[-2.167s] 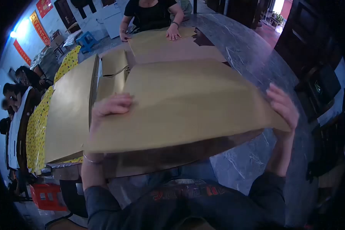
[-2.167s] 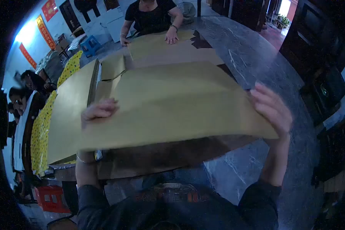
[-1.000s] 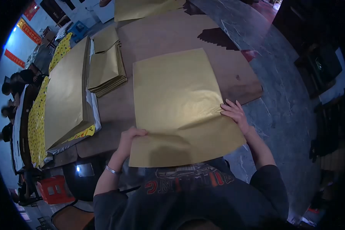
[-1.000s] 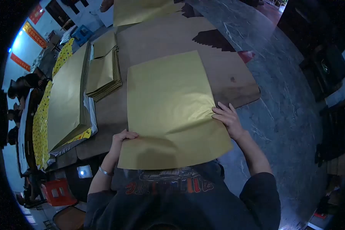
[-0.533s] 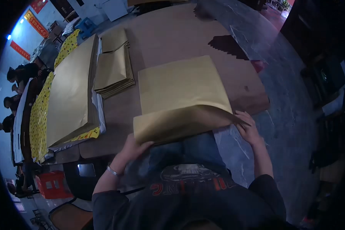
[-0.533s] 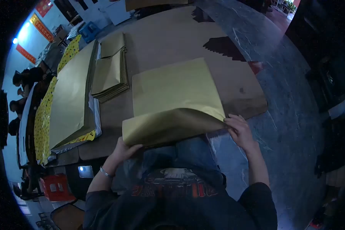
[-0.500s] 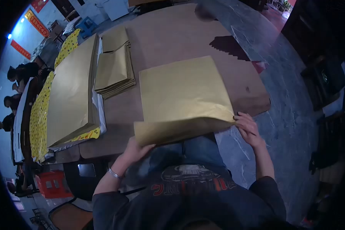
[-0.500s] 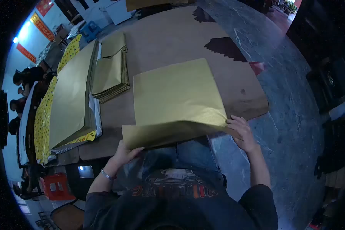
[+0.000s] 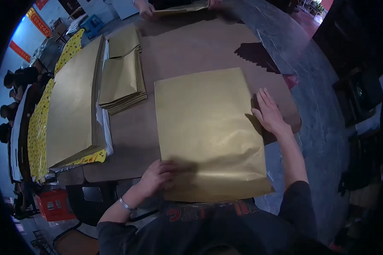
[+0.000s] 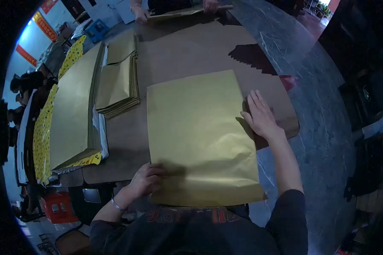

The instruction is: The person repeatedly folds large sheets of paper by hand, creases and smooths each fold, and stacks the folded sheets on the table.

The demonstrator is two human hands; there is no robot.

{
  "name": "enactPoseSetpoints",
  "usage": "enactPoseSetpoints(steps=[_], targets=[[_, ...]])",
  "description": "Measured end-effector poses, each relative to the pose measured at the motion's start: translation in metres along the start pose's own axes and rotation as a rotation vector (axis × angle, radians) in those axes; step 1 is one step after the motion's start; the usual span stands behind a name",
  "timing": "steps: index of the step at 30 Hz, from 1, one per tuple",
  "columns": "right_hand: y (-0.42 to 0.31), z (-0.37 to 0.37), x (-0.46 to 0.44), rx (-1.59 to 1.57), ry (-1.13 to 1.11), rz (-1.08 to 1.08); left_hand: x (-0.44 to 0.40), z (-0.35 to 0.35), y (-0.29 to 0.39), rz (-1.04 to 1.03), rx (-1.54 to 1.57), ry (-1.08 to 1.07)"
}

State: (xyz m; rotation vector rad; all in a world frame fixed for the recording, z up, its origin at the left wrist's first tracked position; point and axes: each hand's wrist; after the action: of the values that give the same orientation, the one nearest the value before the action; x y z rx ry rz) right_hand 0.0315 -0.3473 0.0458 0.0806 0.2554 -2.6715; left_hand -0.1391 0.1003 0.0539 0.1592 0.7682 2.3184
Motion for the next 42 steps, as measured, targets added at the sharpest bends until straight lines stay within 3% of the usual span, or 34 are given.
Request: enactPoseSetpoints(steps=[4,15,18,34,38,40,42], targets=[[-0.018,-0.031,-0.077,0.052,-0.189,-0.252,0.01,-0.011,-0.006,0.042,0.01,0.021],[-0.044,-0.031,-0.106,0.13,-0.239,-0.242,0.017,-0.036,-0.02,0.176,-0.209,0.113],[-0.064,-0.051,-0.13,0.097,-0.145,-0.228,0.015,-0.033,-0.012,0.225,-0.187,0.097],[-0.264,-0.091,-0.202,0.01,-0.181,0.259,0.02,-0.043,-0.018,0.216,-0.177,0.102],[-0.279,-0.099,-0.192,-0.02,-0.126,0.386,0.016,-0.041,-0.015,0.248,-0.209,0.071],[-0.274,-0.093,-0.189,-0.187,-0.178,0.519,0.011,-0.033,-0.008,0.293,-0.22,0.038],[-0.247,-0.086,-0.182,-0.307,-0.173,0.515,0.01,-0.03,-0.006,0.287,-0.232,0.051]])
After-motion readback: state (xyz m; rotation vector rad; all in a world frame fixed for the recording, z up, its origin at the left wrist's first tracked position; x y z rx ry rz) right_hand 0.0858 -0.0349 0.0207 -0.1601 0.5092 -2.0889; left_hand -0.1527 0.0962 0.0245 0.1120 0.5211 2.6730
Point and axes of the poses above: each hand's wrist, its own x-axis away from the middle knuckle, its own z-axis out of the back of the hand, y = z × x, and after that the axes turned 6 degrees about z, right-handed
